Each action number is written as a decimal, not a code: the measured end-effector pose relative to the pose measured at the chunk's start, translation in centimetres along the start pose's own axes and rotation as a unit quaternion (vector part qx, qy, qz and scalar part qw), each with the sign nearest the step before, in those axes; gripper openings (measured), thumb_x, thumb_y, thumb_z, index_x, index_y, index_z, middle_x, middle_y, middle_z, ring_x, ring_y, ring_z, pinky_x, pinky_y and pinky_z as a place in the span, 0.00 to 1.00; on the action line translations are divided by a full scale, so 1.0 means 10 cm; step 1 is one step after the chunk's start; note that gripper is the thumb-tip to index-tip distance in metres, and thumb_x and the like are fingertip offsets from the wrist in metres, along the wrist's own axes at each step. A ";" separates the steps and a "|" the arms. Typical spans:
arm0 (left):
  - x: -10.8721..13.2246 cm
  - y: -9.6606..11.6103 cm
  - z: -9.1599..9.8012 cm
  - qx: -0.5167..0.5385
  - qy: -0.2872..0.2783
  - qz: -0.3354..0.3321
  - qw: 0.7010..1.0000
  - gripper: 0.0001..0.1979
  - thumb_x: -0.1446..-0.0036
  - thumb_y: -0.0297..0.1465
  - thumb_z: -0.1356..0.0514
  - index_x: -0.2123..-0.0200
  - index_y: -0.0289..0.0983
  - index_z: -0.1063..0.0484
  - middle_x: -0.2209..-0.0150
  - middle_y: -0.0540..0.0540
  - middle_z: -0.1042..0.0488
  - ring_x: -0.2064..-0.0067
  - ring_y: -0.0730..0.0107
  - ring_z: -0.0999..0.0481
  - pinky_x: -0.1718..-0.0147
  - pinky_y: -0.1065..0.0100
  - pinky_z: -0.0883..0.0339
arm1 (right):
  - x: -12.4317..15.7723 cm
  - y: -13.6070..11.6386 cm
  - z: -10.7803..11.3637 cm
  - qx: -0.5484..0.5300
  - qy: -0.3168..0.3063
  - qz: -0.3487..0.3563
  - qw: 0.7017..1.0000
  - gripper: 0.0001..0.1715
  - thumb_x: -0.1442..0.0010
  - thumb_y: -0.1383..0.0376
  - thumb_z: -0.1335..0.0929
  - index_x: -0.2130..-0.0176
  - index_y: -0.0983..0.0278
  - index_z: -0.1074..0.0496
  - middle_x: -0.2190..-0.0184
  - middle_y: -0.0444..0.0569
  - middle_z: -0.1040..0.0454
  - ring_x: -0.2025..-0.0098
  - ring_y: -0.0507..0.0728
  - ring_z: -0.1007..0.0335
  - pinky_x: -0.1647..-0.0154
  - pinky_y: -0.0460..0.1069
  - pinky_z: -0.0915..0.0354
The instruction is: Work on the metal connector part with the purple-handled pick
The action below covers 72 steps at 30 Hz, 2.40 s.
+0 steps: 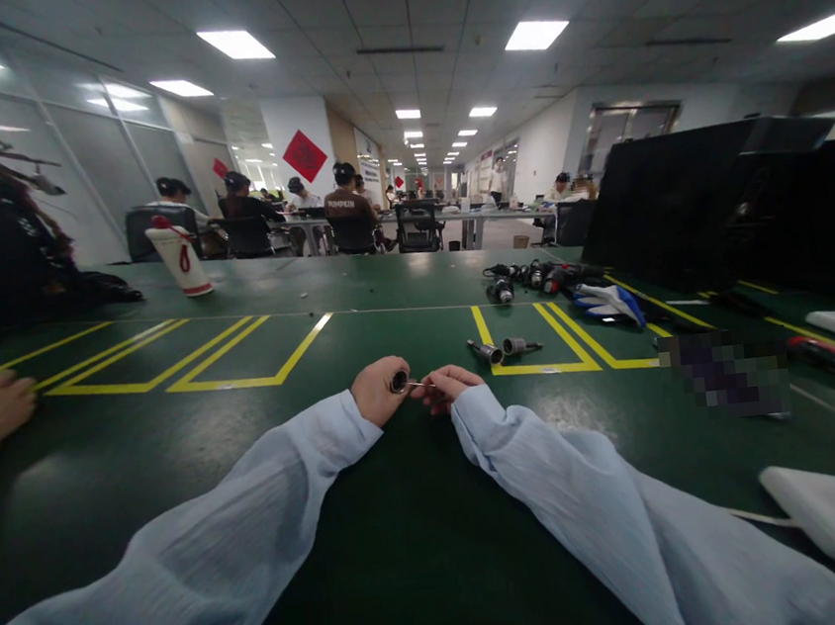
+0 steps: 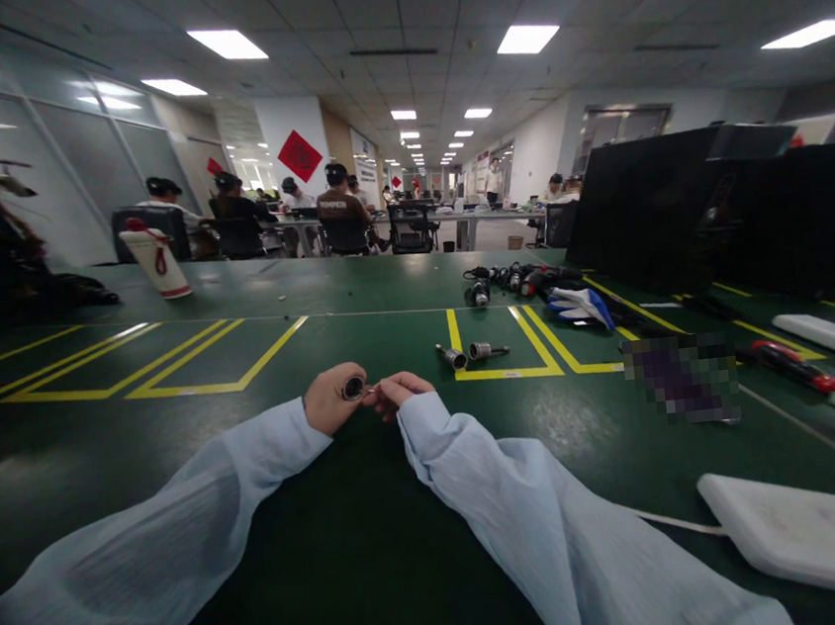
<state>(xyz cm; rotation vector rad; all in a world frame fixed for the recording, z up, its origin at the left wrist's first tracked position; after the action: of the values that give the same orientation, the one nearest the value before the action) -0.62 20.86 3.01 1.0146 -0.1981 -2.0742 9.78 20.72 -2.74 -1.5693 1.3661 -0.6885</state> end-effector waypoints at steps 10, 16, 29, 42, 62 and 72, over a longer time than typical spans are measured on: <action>0.00 -0.01 0.00 0.059 -0.001 0.007 0.998 0.08 0.55 0.31 0.42 0.79 0.34 0.38 0.80 0.53 0.38 0.78 0.77 0.38 0.79 0.75 0.43 | 0.00 0.01 -0.01 -0.009 -0.011 -0.010 1.000 0.15 0.60 0.56 0.28 0.76 0.65 0.30 0.78 0.48 0.23 0.79 0.51 0.33 0.79 0.46 0.39; -0.01 -0.01 0.00 0.065 0.001 0.012 0.998 0.08 0.55 0.31 0.42 0.79 0.34 0.38 0.81 0.53 0.38 0.78 0.77 0.38 0.80 0.76 0.43 | 0.00 0.01 -0.02 -0.013 -0.015 -0.012 1.000 0.16 0.60 0.56 0.27 0.76 0.65 0.30 0.78 0.48 0.23 0.78 0.51 0.33 0.79 0.45 0.39; -0.01 0.04 0.00 0.033 -0.005 0.003 0.999 0.05 0.56 0.27 0.43 0.81 0.35 0.37 0.81 0.53 0.38 0.77 0.76 0.38 0.78 0.74 0.44 | 0.00 0.02 0.01 -0.014 -0.005 -0.021 1.000 0.14 0.60 0.57 0.28 0.77 0.65 0.30 0.79 0.48 0.23 0.79 0.51 0.33 0.79 0.46 0.38; -0.01 0.01 -0.01 0.057 0.003 0.006 0.998 0.06 0.57 0.27 0.42 0.80 0.35 0.38 0.81 0.54 0.38 0.78 0.77 0.39 0.79 0.74 0.44 | 0.00 0.02 0.01 -0.018 -0.006 -0.023 1.000 0.13 0.59 0.58 0.28 0.75 0.66 0.29 0.77 0.48 0.23 0.79 0.51 0.32 0.79 0.46 0.39; -0.01 0.00 -0.06 0.090 -0.015 -0.003 0.996 0.07 0.56 0.30 0.43 0.80 0.34 0.39 0.81 0.53 0.38 0.78 0.77 0.38 0.80 0.75 0.43 | 0.03 0.00 -0.03 -0.014 -0.011 -0.014 1.000 0.14 0.60 0.58 0.28 0.77 0.66 0.29 0.80 0.47 0.23 0.80 0.50 0.33 0.80 0.44 0.39; 0.00 0.03 -0.04 0.009 -0.007 -0.017 1.000 0.06 0.54 0.30 0.42 0.78 0.35 0.37 0.78 0.52 0.37 0.75 0.75 0.37 0.76 0.73 0.43 | 0.06 -0.14 0.08 0.033 0.036 0.017 0.999 0.10 0.56 0.60 0.30 0.79 0.65 0.30 0.82 0.44 0.25 0.81 0.49 0.34 0.79 0.45 0.39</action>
<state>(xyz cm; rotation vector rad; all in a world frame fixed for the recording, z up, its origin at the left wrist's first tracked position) -0.17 20.74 2.89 1.0199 -0.2091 -2.1141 11.30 20.29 -1.93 -1.4790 1.4060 -0.7679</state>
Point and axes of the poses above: each hand's wrist, its own x-axis away from the middle knuckle, its own z-axis out of the back of the hand, y = z × x, the point moved 9 cm from there along -x, towards the middle knuckle
